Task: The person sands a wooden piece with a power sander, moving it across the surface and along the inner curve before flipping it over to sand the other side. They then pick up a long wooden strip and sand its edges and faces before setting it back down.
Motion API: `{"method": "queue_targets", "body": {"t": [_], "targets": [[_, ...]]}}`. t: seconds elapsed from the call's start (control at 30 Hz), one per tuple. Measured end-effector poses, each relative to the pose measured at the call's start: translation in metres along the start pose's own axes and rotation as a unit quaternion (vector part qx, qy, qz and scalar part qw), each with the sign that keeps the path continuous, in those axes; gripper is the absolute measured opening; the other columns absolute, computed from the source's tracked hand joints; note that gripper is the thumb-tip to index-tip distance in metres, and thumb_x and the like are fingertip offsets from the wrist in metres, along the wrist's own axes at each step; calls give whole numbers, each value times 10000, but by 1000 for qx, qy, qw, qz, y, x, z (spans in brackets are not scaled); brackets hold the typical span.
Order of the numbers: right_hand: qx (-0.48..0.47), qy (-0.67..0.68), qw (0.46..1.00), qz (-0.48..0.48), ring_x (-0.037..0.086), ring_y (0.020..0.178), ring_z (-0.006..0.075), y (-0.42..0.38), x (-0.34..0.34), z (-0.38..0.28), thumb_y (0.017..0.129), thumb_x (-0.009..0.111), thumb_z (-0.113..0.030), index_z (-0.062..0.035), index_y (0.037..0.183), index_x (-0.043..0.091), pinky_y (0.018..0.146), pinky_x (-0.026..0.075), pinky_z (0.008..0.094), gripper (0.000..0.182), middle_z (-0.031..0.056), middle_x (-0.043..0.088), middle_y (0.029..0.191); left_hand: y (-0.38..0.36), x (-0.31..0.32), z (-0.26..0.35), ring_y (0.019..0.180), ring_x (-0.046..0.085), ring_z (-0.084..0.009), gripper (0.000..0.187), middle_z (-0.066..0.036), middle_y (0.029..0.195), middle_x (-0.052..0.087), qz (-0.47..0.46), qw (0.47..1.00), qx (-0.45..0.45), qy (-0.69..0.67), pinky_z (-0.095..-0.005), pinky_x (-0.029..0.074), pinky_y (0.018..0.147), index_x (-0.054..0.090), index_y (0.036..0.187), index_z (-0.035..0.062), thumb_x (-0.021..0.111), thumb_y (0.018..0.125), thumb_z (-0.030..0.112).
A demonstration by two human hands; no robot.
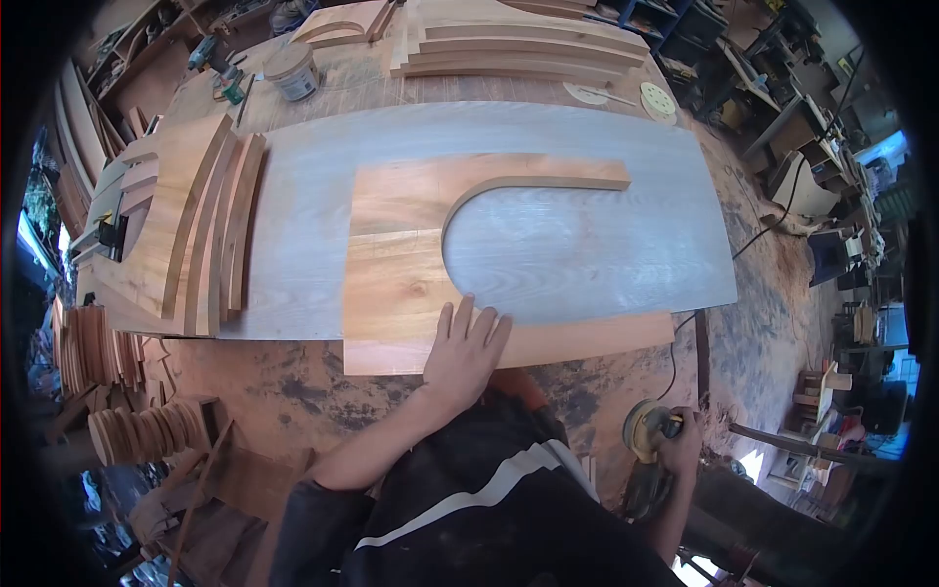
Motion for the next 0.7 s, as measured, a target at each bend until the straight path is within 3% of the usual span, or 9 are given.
{"method": "queue_targets", "body": {"t": [0.1,0.17,0.23,0.3,0.43,0.7], "targets": [[1,21,1000,3,593,1203,422,0,-10,-8,680,849,-173,-67,1143,690,1033,510,509,501,182,634,1199,27,17,-15,1457,468,-450,890,-149,1416,586,-7,997,-17,-74,-642,357,1219,598,1469,92,948,696,360],[-50,54,997,1,599,1198,409,7,-20,-27,685,842,-157,-66,1156,687,1030,510,503,504,173,633,1193,42,29,-23,1463,465,-434,929,-146,1394,594,-7,997,-3,-82,-638,333,1238,597,1459,92,968,665,400],[-58,25,998,28,604,1196,391,18,-36,-39,691,843,-144,-76,1169,687,1028,510,498,508,169,634,1188,56,44,-41,1457,465,-433,947,-140,1371,601,0,995,-15,-102,-649,322,1244,630,1416,104,981,624,487],[-147,16,988,38,605,1184,385,33,-53,-76,710,847,-141,-88,1184,686,1028,506,502,504,160,631,1194,64,46,-56,1448,470,-436,953,-137,1357,607,16,993,-28,-109,-655,320,1244,649,1388,117,978,601,541],[-226,-15,973,46,593,1198,396,77,-81,-143,740,864,-181,-105,1210,691,1031,515,502,507,147,622,1269,65,53,-65,1429,481,-438,950,-126,1332,621,51,992,-46,-109,-668,317,1242,693,1326,151,953,568,661],[-277,-102,955,-32,596,1228,420,179,-47,-257,742,820,-264,-206,1233,679,1005,575,521,515,150,625,1325,65,51,-66,1442,475,-431,972,-125,1361,634,38,989,-56,-133,-669,289,1263,691,1356,122,935,601,684]]}}
Point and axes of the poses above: each hand's wrist, its own y-axis towards the middle knuckle, its own x-axis out of the palm, z = x × y, the point moved 9 cm from there along y, towards the middle knuckle
